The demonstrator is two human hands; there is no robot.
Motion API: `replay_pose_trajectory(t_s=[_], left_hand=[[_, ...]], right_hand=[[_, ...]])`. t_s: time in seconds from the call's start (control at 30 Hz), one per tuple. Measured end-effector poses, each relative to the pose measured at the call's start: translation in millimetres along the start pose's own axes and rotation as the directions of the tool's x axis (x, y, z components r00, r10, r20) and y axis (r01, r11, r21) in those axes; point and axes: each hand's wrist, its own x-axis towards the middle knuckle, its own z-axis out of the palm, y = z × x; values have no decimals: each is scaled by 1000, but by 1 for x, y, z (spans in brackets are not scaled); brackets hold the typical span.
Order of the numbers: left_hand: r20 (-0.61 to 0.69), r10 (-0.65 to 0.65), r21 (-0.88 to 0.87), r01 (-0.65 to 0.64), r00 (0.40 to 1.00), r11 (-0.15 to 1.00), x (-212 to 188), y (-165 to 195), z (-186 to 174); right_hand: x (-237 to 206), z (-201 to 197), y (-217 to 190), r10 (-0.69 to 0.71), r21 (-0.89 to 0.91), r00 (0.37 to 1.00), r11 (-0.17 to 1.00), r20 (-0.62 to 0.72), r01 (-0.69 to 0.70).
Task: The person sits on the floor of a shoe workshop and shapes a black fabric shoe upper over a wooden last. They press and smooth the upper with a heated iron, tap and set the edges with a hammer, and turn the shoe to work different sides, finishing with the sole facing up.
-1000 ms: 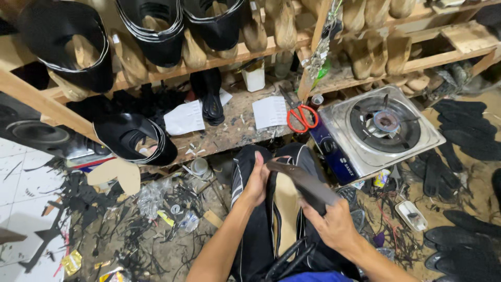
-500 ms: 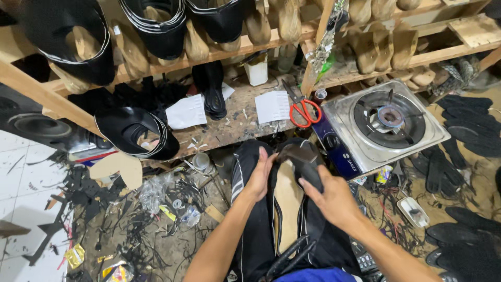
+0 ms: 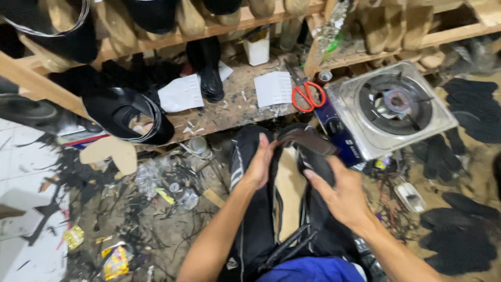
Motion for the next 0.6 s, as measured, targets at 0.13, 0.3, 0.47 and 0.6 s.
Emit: replay_pose_trajectory(t_s=[0.13, 0.3, 0.47, 0.6], left_hand=[[134, 91, 60, -100, 987, 993, -4, -5, -10], [-40, 79, 149, -73, 996, 986, 3, -5, -6], [-47, 309, 438, -258, 950, 861, -39, -12, 22], [-119, 237, 509, -146, 964, 848, -81, -12, 43]], right_hand=[[-4, 10, -1, 43, 98, 992, 995, -115, -32], [17, 6, 9, 412, 107, 883, 890, 226, -442], [60, 0, 10, 364, 308, 915, 862, 176, -403], [131, 24, 31, 176, 250, 964, 942, 198, -224]])
